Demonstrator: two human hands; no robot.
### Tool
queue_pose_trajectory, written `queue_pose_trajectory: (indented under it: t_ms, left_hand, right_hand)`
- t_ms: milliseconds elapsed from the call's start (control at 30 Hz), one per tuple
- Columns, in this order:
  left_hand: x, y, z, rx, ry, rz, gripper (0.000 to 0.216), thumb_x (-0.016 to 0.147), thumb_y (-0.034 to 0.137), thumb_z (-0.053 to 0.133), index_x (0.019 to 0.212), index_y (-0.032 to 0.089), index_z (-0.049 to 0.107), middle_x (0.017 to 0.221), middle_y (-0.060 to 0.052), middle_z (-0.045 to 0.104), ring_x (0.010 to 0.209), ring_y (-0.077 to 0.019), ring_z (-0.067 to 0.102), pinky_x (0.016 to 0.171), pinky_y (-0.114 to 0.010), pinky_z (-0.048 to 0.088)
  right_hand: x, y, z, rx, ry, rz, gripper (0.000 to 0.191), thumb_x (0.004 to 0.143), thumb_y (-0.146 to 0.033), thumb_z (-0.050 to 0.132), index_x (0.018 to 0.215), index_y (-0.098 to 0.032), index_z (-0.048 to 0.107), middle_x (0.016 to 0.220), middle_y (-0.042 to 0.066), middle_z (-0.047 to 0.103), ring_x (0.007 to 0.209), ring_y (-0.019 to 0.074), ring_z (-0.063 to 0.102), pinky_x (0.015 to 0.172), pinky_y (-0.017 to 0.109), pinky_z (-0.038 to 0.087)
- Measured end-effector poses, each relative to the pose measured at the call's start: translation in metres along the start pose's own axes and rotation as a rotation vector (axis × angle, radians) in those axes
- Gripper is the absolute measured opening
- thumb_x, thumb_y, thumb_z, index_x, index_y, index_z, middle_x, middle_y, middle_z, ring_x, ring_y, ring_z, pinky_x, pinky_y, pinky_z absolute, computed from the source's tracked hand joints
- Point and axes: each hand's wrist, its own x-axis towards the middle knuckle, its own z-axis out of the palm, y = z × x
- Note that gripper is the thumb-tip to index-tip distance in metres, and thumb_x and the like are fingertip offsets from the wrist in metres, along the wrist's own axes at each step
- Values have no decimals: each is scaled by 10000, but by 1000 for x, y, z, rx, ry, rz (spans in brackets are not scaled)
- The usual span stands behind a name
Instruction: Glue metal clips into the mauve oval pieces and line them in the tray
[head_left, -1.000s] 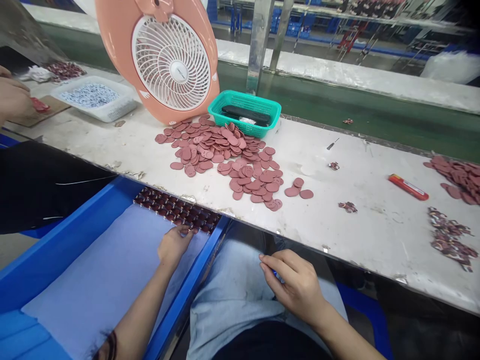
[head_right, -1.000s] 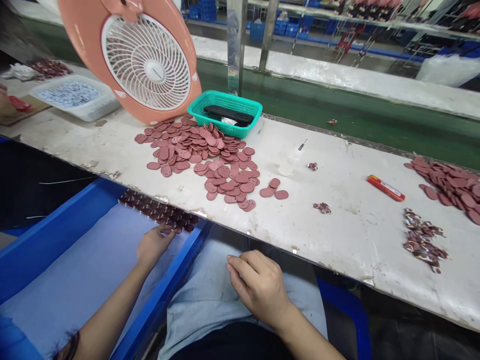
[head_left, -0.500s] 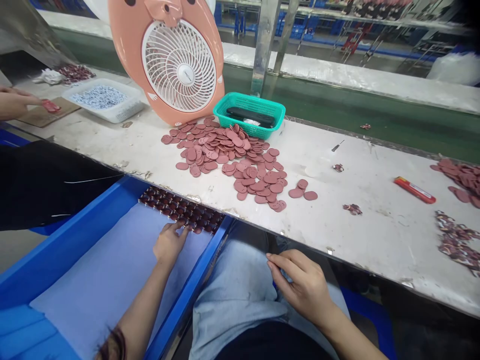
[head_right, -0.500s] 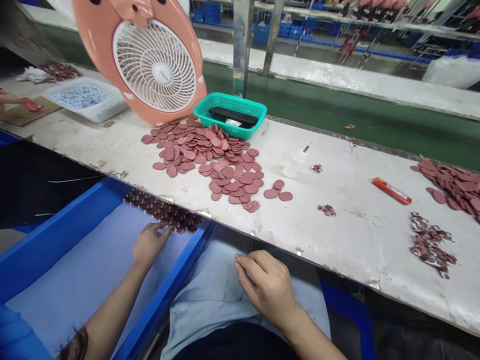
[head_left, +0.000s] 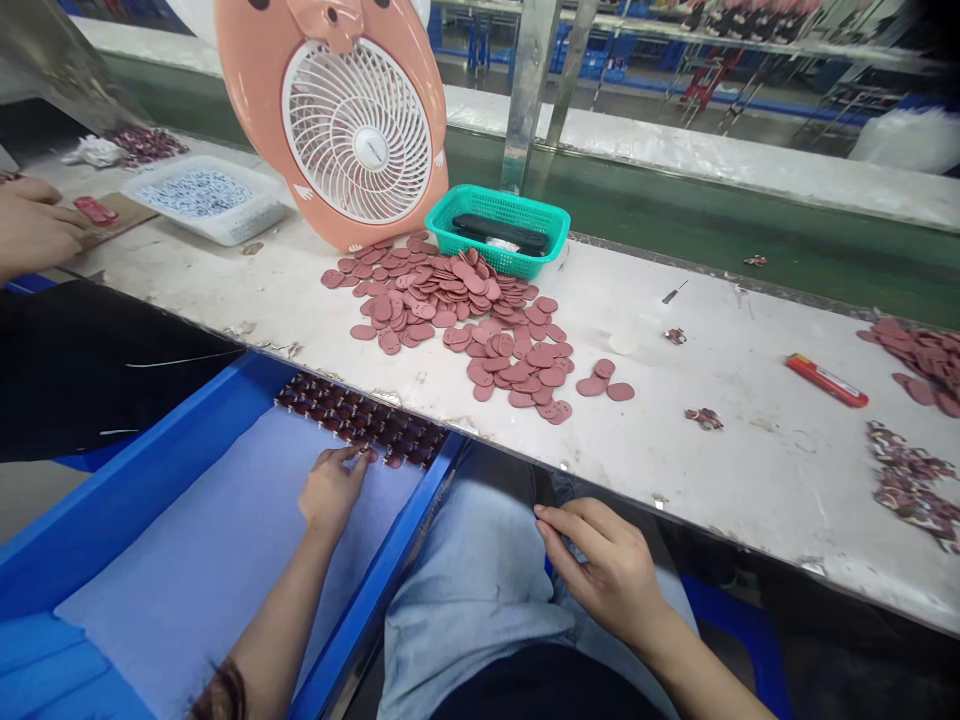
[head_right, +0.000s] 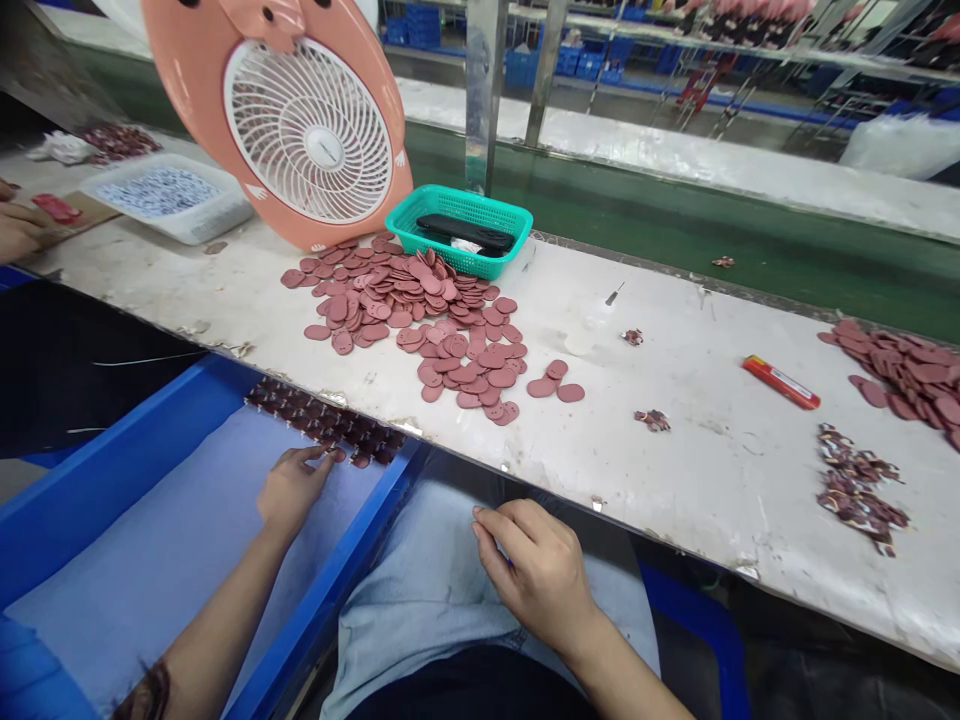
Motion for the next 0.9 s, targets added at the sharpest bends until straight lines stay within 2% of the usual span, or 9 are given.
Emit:
queue_pose_trajectory:
  t_ms: [300,567,900]
  left_hand:
    - [3,5,1,-2,4,-23,342,933,407,601,1197,192,632,1227,-103,646,1038,-252,642,878,-480,541]
    - [-5,5,-3,-50,37,0,398,927,491,576,1192,202,644,1235,-102,646,1027,-255,641,886,-497,529]
    - [-4,2,4,-98,18,34,325,940,396,594,1186,187,635,1195,-98,658,987,-234,655,855,-461,552]
  right_hand:
    - [0,0,-2,-11,19,3,129,917,-116,615,1002,-175,692,800,46,688,677,141,654,609,255,551]
    - [1,3,-12,-35,42,7,179,909,-104,626,1064,-174,681,821,52,692,697,151,660,619,270,562]
    - [-1,8,-20,-60,103,16,200,897,-88,635,1071,-170,690,785,47,682,677,151,656,607,269,559]
